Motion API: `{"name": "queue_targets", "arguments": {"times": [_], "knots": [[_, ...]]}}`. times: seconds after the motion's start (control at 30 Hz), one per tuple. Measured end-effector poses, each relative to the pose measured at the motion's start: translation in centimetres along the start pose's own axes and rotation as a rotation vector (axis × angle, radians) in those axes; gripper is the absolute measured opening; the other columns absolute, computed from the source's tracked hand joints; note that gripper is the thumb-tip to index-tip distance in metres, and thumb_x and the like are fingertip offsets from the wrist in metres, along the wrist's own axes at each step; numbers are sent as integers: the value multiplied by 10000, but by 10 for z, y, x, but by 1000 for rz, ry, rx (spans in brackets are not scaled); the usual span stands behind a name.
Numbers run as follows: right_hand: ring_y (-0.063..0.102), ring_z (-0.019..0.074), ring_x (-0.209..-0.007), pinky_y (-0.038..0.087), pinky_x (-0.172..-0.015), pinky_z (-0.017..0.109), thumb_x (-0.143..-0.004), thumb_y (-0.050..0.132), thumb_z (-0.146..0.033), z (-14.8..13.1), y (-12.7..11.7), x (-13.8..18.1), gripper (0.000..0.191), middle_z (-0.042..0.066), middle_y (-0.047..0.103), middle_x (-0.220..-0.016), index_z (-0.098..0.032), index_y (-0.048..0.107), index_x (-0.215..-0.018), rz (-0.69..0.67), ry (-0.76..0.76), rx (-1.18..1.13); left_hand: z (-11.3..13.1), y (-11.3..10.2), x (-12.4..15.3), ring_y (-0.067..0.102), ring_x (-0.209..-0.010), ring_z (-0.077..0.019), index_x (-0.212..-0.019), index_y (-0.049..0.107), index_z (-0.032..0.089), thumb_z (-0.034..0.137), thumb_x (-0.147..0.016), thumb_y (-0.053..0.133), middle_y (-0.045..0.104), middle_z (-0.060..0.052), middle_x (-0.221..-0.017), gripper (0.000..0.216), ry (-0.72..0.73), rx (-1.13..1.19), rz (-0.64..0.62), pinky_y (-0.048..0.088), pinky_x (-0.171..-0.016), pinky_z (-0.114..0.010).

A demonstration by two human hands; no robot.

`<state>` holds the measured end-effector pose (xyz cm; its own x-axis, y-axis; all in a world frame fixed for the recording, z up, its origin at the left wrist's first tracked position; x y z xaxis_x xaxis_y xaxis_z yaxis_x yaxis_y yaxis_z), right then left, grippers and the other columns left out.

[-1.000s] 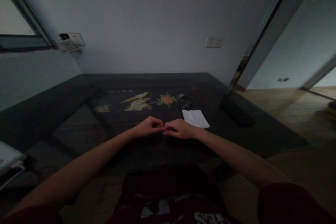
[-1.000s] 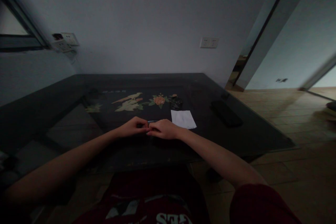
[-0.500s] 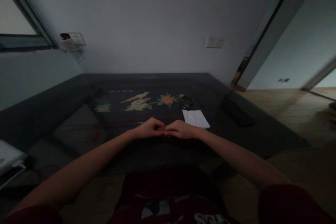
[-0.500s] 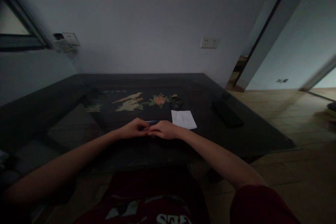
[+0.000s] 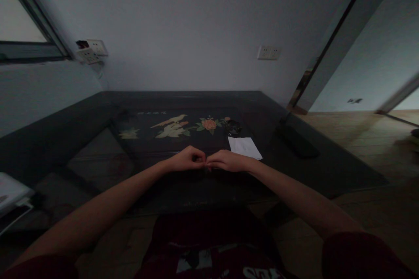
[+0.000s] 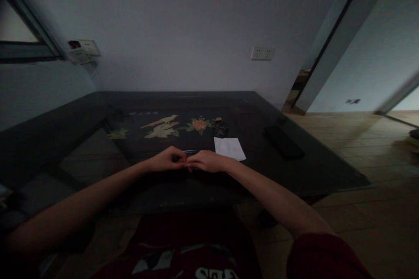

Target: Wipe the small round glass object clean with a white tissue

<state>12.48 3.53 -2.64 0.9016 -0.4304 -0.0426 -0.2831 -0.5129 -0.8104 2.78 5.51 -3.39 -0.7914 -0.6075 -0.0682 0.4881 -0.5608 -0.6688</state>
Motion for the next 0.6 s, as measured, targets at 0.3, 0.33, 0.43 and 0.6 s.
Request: {"name": "queue_targets", "arguments": {"times": [0.3, 0.33, 0.43, 0.6], "knots": [[539, 117, -632, 386, -664, 228, -981, 389, -254, -6, -1, 0, 294, 30, 621, -739, -130, 653, -939, -1, -12, -18, -7, -5, 0, 429, -574, -84, -751, 645, 107, 456, -773, 656, 497, 36, -589, 350, -68, 119, -13, 339, -561, -204], [537, 117, -634, 383, -660, 227, -981, 385, -254, -5, 0, 0, 298, 30, 618, -737, -130, 653, -943, -3, -13, -9, -8, -5, 0, 436, -578, -85, -755, 646, 107, 453, -770, 662, 505, 35, -593, 347, -72, 130, -13, 341, -566, -205], [532, 118, -644, 379, -650, 225, -980, 380, -253, -2, 1, 0, 298, 36, 620, -754, -131, 651, -956, -2, -14, 10, -11, -6, 0, 446, -583, -84, -764, 647, 110, 450, -769, 668, 523, 33, -603, 341, -84, 158, -11, 345, -572, -205], [526, 111, -641, 380, -654, 221, -975, 386, -239, -2, 0, 0, 289, 32, 616, -760, -122, 650, -977, 2, -8, -5, -15, -6, 0, 442, -570, -80, -766, 644, 104, 450, -764, 674, 524, 35, -596, 348, -96, 175, -17, 340, -557, -201]]}}
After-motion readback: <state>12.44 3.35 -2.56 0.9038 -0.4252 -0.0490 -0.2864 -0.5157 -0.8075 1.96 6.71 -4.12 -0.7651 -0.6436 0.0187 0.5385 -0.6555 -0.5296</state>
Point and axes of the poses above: each hand's wrist, its own x-axis away from the middle knuckle, its own y-axis out of the palm, z = x × y, the point moved 7 cm from there along -x, towards the middle knuckle
